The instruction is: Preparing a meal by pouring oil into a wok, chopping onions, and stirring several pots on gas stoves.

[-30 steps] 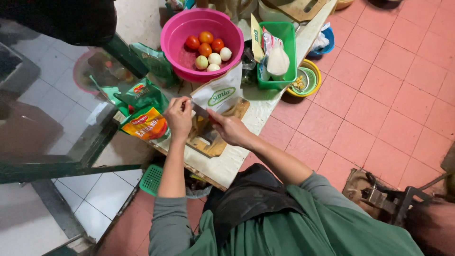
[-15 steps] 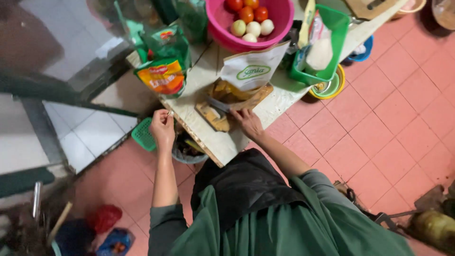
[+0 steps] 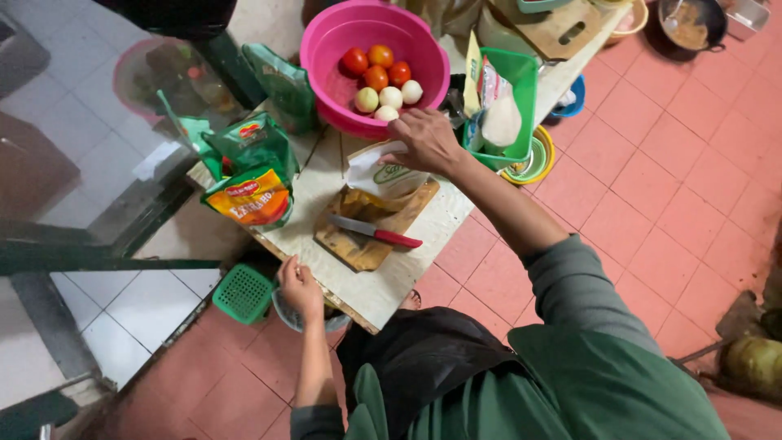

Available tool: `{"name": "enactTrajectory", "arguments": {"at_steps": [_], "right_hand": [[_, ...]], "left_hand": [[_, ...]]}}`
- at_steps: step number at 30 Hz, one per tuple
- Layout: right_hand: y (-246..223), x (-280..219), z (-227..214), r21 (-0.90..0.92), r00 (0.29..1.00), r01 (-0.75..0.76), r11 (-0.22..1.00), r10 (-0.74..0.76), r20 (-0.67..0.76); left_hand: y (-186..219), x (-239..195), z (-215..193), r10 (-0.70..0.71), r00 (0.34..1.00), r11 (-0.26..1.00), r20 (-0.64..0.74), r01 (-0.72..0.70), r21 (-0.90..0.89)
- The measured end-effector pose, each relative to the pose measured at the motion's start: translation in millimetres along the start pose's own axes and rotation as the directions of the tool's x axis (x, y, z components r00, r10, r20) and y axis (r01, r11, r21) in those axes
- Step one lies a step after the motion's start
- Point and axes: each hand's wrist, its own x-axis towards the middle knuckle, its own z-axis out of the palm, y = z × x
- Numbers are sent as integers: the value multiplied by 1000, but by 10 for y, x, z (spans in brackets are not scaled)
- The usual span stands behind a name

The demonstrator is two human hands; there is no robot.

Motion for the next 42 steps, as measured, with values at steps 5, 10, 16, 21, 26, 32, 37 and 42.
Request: {"name": "enactTrajectory", "arguments": {"at_steps": [5, 10, 16, 21, 26, 32, 37, 42], "right_hand": [[140, -229, 428, 37, 955, 295, 955, -295, -22], [-11, -288, 35, -107, 954, 298, 949, -298, 14], [-237, -543, -1288, -216, 997, 54, 975, -63, -34], [-540, -1114, -2214, -270, 969, -225, 936, 186, -161], [-818, -2033, -2586, -377, 886, -463, 802, 408, -221], [-853, -3447, -2989, -394, 726, -686, 612, 616, -307], [-542, -4249, -3666, -415, 685, -723, 553, 650, -328], [-140, -5042, -4411, -419, 675, -729, 541, 671, -307]], "left_hand": [[361, -12, 638, -18, 973, 920, 229, 106, -378], [-51, 150, 1383, -176, 827, 700, 534, 487, -523], [422, 241, 1782, -177, 556, 446, 812, 781, -437], [2001, -220, 1489, -41, 103, 352, 994, 932, -82], [2257, -1125, 1780, 318, -291, 344, 902, 922, 176], [2360, -2285, 2535, 165, -537, 467, 827, 781, 414], [2528, -3398, 3147, 152, -650, 466, 744, 711, 526], [3058, -4344, 3678, 156, -717, 498, 679, 651, 573]]}}
